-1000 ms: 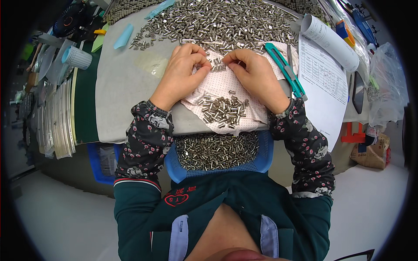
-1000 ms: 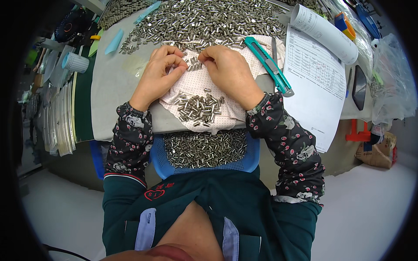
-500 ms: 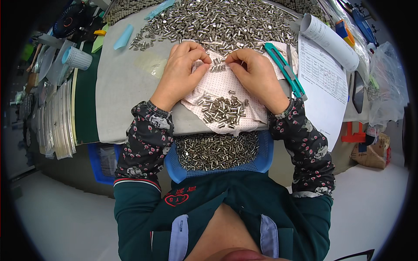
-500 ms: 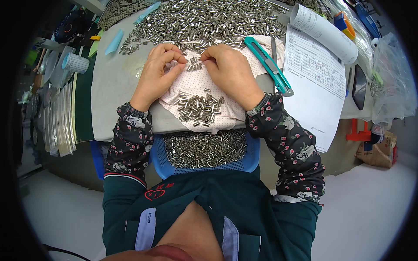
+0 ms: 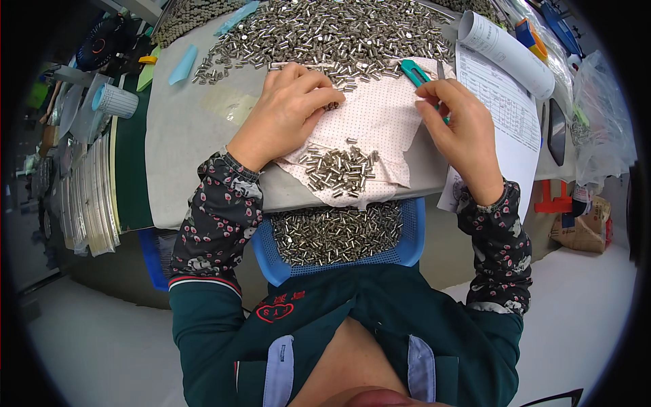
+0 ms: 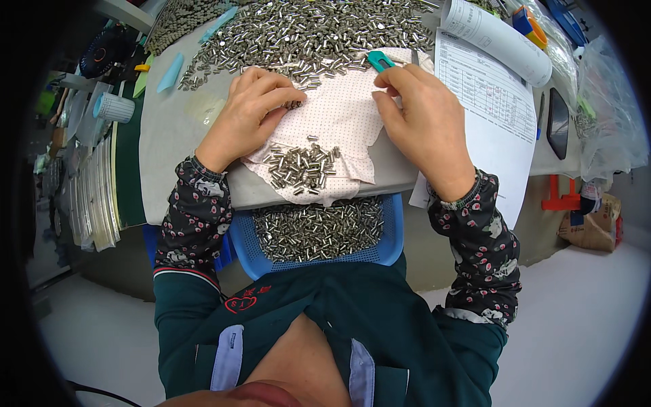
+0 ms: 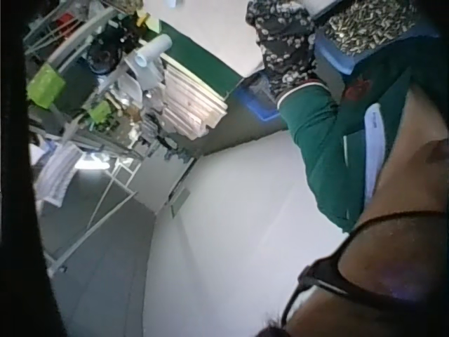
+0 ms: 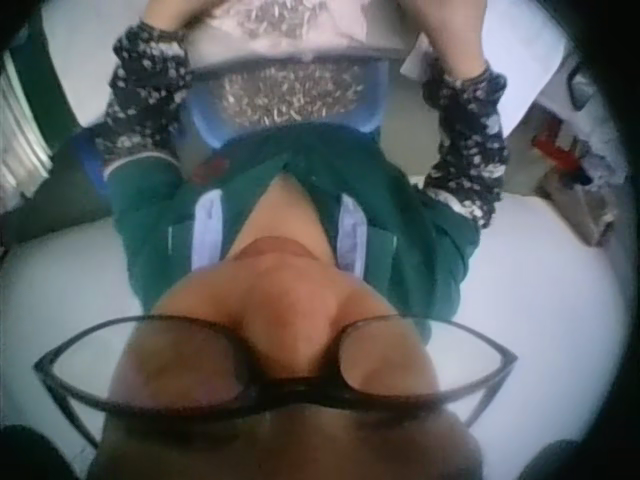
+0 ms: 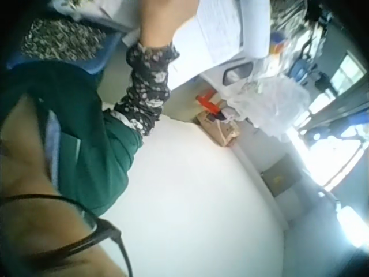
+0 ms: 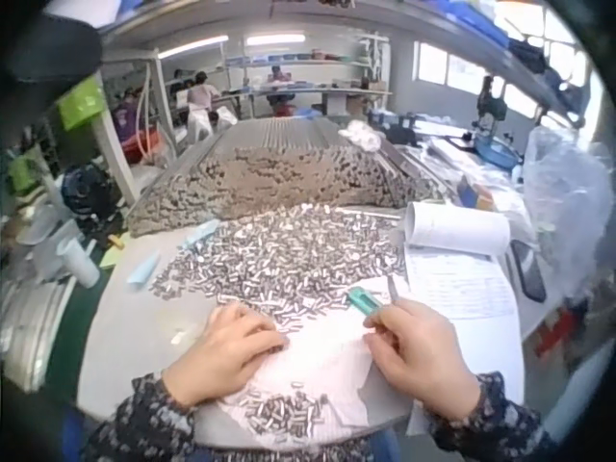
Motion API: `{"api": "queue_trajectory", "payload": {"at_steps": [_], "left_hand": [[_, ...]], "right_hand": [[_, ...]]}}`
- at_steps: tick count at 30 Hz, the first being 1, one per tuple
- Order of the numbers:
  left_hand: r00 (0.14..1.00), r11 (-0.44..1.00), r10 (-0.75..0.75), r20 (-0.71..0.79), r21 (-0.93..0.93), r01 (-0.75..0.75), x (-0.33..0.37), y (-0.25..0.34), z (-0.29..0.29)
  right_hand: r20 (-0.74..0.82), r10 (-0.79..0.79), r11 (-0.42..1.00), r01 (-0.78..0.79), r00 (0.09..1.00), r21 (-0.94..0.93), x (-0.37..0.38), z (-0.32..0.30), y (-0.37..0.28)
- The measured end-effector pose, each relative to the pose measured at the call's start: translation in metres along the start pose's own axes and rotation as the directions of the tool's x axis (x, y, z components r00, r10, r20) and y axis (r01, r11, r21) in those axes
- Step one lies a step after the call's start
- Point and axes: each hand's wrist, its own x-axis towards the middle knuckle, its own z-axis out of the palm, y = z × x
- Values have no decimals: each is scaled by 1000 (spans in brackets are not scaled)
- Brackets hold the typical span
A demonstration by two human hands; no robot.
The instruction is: The person picks small metal components from a pile by hand and sorts them onto a table and into a plastic tray.
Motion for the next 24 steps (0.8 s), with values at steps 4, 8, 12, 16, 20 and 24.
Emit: {"api": "queue_trajectory", "payload": {"at_steps": [4,8,12,16,20,24], "left_hand": [[998,998,56,12,32,-56,8,-1,0],[997,997,72,-18,43,-71,12,-1,4],[996,997,71,-46,41,-69,13,0,9],[998,1000,27,-57,-6,-27,14,3,12],[997,999,8,-80,-44,-12,13,0,15],[995,999,37,-92,-27,-40,14,-2,17]], "right_hand": [[-100,-148,912,97,984,-398,-6,-4,17],[-32,-56,887,36,998,-460,-9,3,29],[-44,-42,912,21,998,-411,-5,5,34],[34,21,929,-7,999,-370,-4,1,39],[78,86,981,-71,993,-181,-17,-12,9],[226,133,986,-151,965,65,-34,-11,-19]]}}
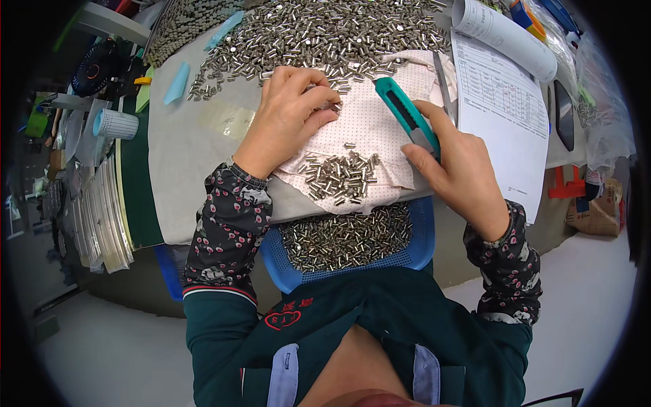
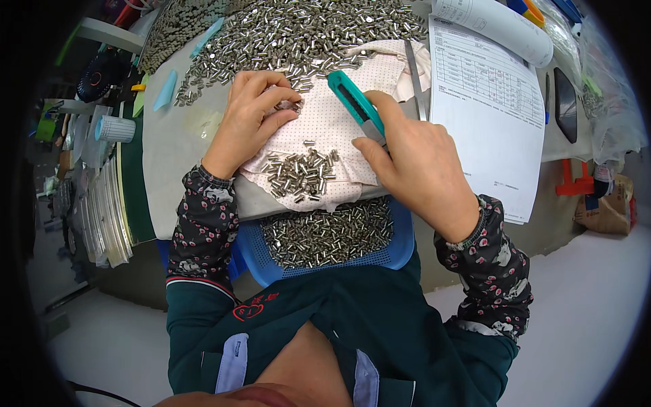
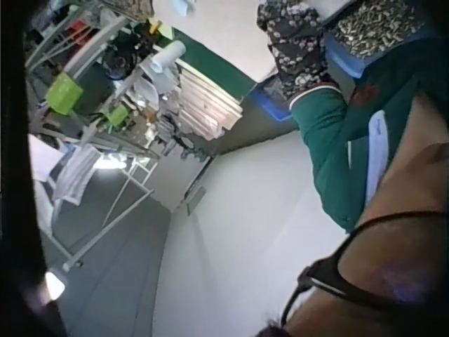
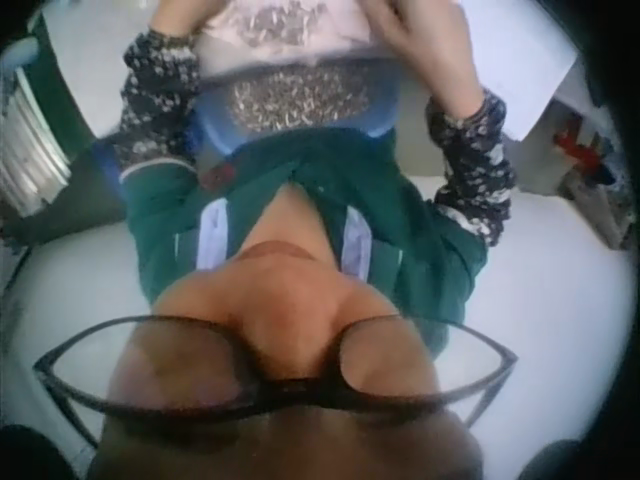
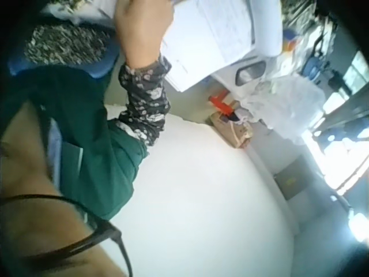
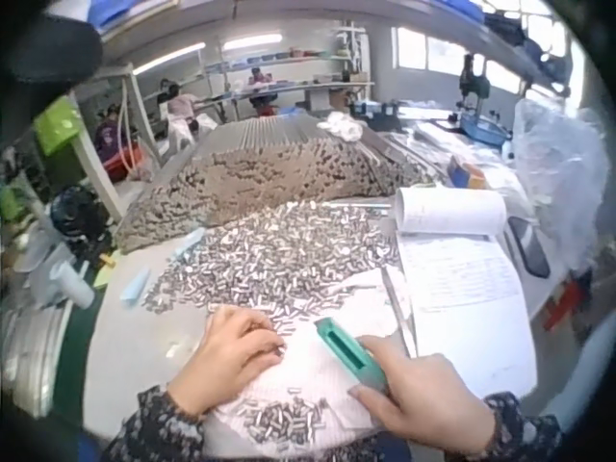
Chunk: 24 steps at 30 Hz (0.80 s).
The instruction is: The person picks small metal components from a pile by hand and sorts them onto a table and into a plastic tray.
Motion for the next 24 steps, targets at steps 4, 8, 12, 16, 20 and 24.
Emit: {"api": "queue_trajectory", "payload": {"at_steps": [4,8,12,16,20,24], "left_hand": [[999,999,-44,6,-2,44,1,3,3],[999,999,-46,-14,-12,46,2,5,4],[1000,999,-20,-19,32,21,1,8,4],[999,995,-9,-45,95,14,1,12,7],[997,994,-22,-80,102,30,-1,10,14],[996,996,-22,-88,89,30,-1,11,15]], "right_hand": [[142,18,979,-47,990,200,0,4,-5],[-40,-209,971,212,977,114,-3,21,7],[17,-141,990,141,990,1,-12,26,-3],[1,-146,987,146,989,-66,-12,27,-8],[2,-140,986,139,990,-91,-11,33,-8],[-8,-168,980,166,986,-110,-9,34,-8]]}}
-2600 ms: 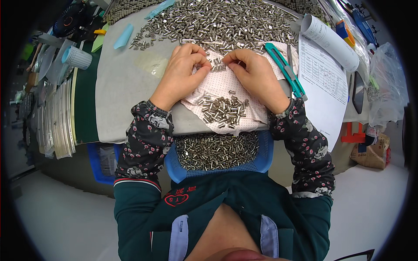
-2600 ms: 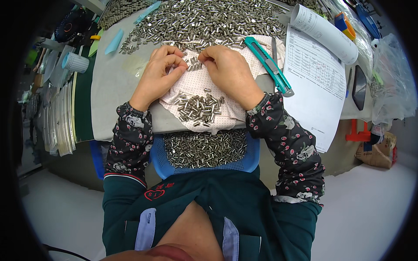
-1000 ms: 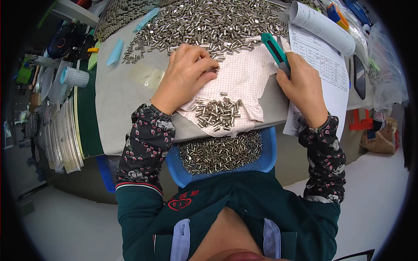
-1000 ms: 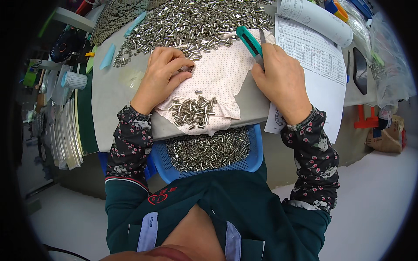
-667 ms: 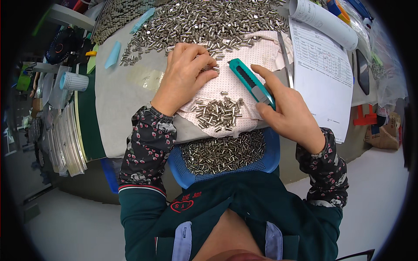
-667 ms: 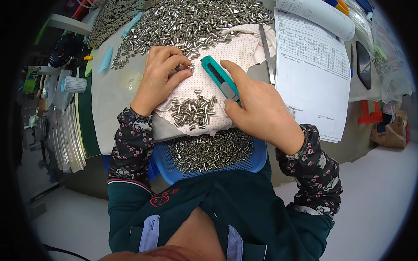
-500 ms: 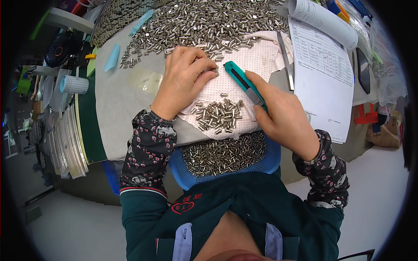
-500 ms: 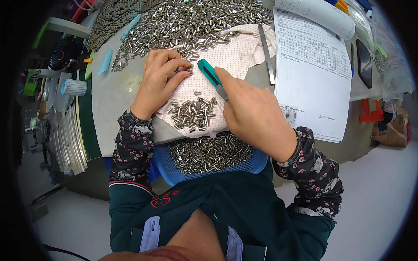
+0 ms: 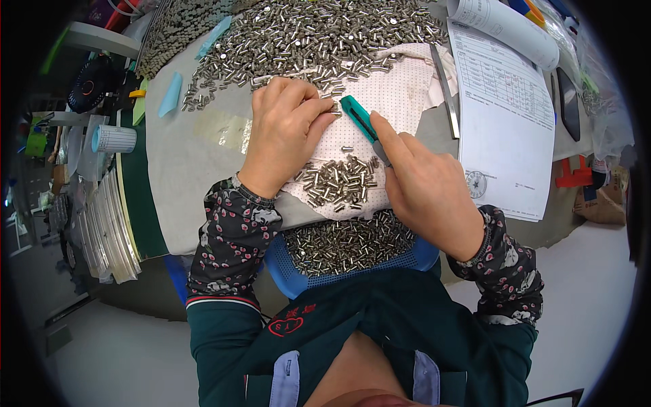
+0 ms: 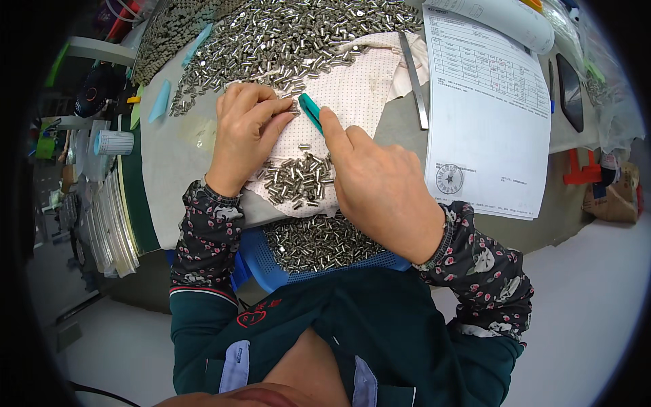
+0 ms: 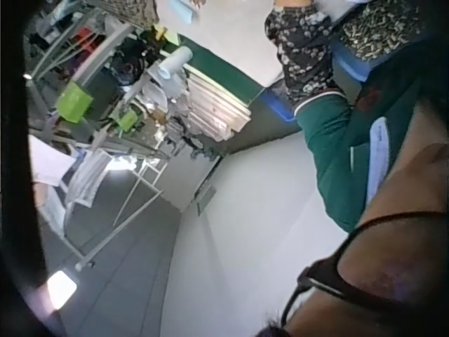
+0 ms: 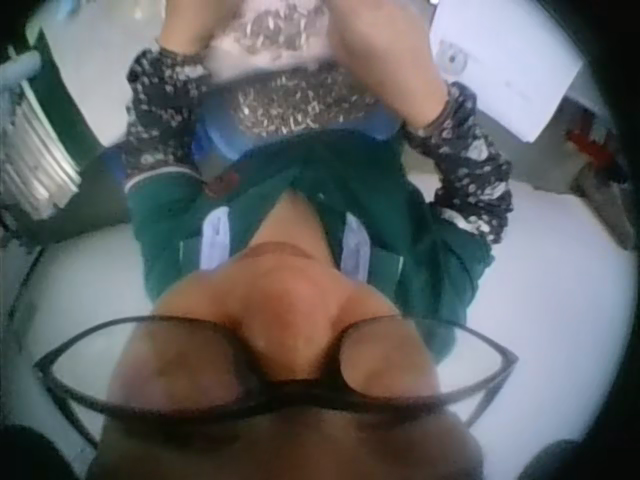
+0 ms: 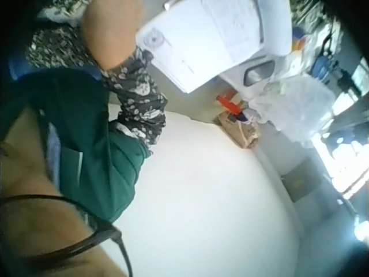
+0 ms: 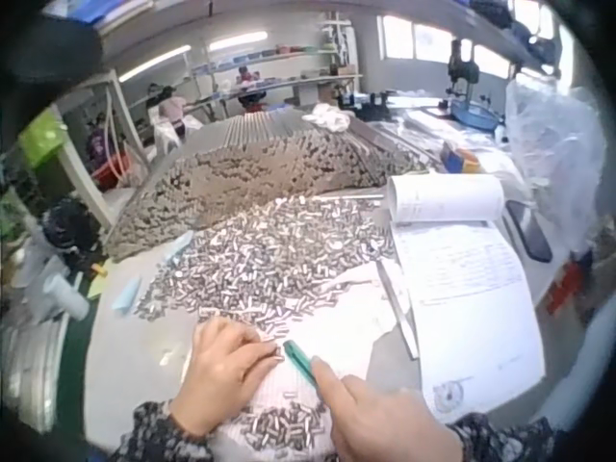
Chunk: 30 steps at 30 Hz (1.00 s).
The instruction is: The person picks small metal components from a pile by hand and sorts them onto a table and into a plastic tray.
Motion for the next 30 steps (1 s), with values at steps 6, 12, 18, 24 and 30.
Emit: {"api": "queue_trajectory", "payload": {"at_steps": [6,12,18,24,30], "left_hand": [[1000,1000,-11,-2,4,11,0,2,1],[1000,1000,-2,-15,16,2,0,3,2],[999,999,10,47,44,-12,1,8,-4],[997,999,14,79,49,-18,0,10,-7],[998,997,34,48,66,-38,-1,13,-5]], "right_hand": [[27,22,1000,-22,999,3,1,2,-2],[37,30,1000,-30,999,-3,3,2,-5],[70,1,999,1,998,-33,9,-3,-5],[100,-83,990,94,992,-110,11,-9,-8],[123,-62,992,75,990,-104,13,-13,-3]]}}
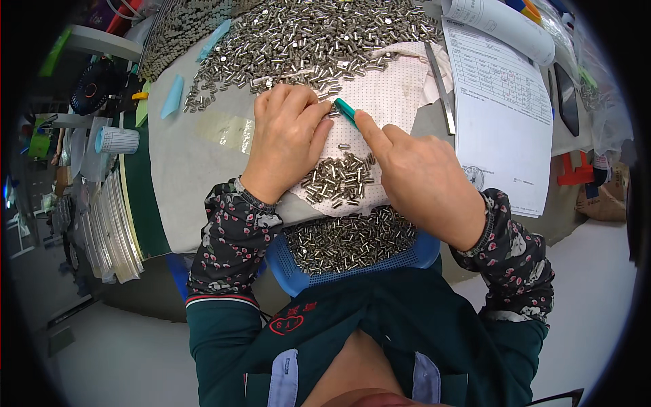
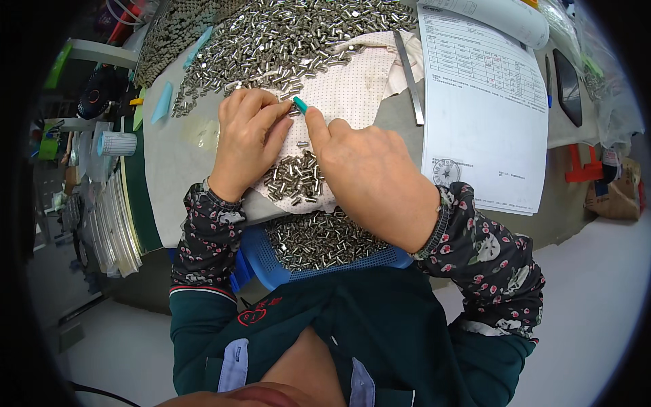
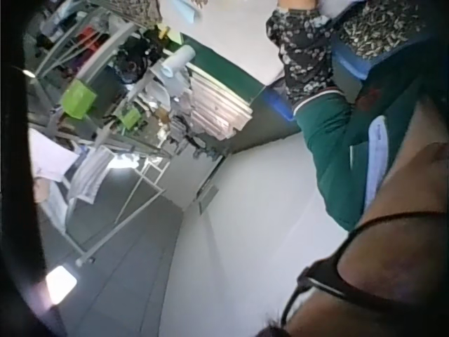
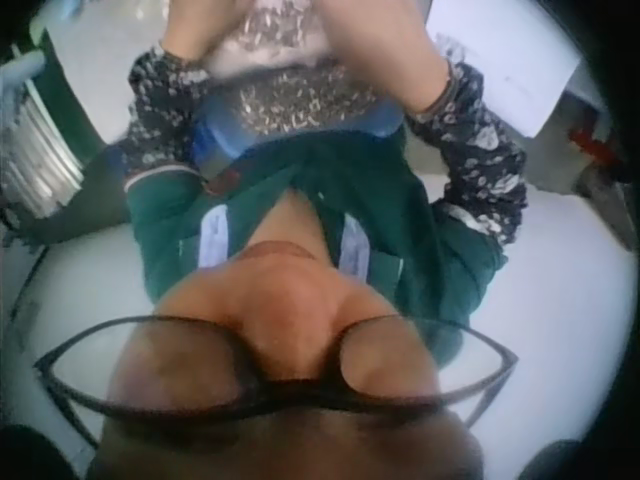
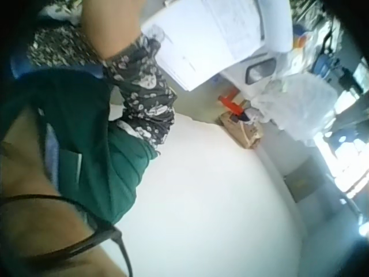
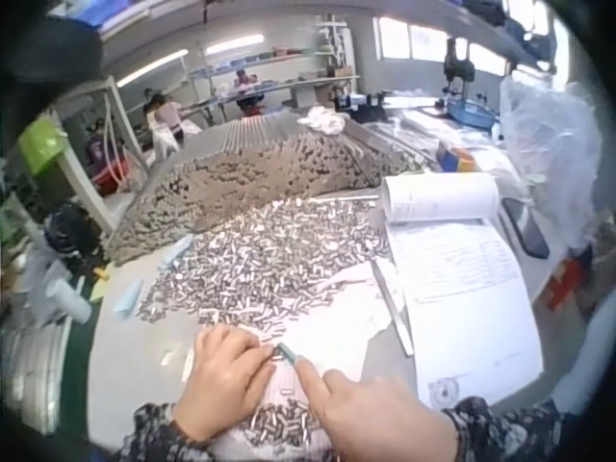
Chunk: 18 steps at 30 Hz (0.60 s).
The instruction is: The person picks small metal components from a pile by hand and sorts them onto a table and into a plastic tray.
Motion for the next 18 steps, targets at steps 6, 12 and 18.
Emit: {"api": "queue_trajectory", "payload": {"at_steps": [6,12,18], "left_hand": [[999,998,-37,-30,-46,36,0,1,5],[986,981,-161,-34,-112,156,3,-4,14],[980,969,-201,3,-148,199,3,-2,14]], "right_hand": [[-152,77,975,-43,985,217,-16,12,18],[-142,105,974,-73,984,216,-30,13,11],[-108,114,974,-90,988,206,-33,10,5]]}}
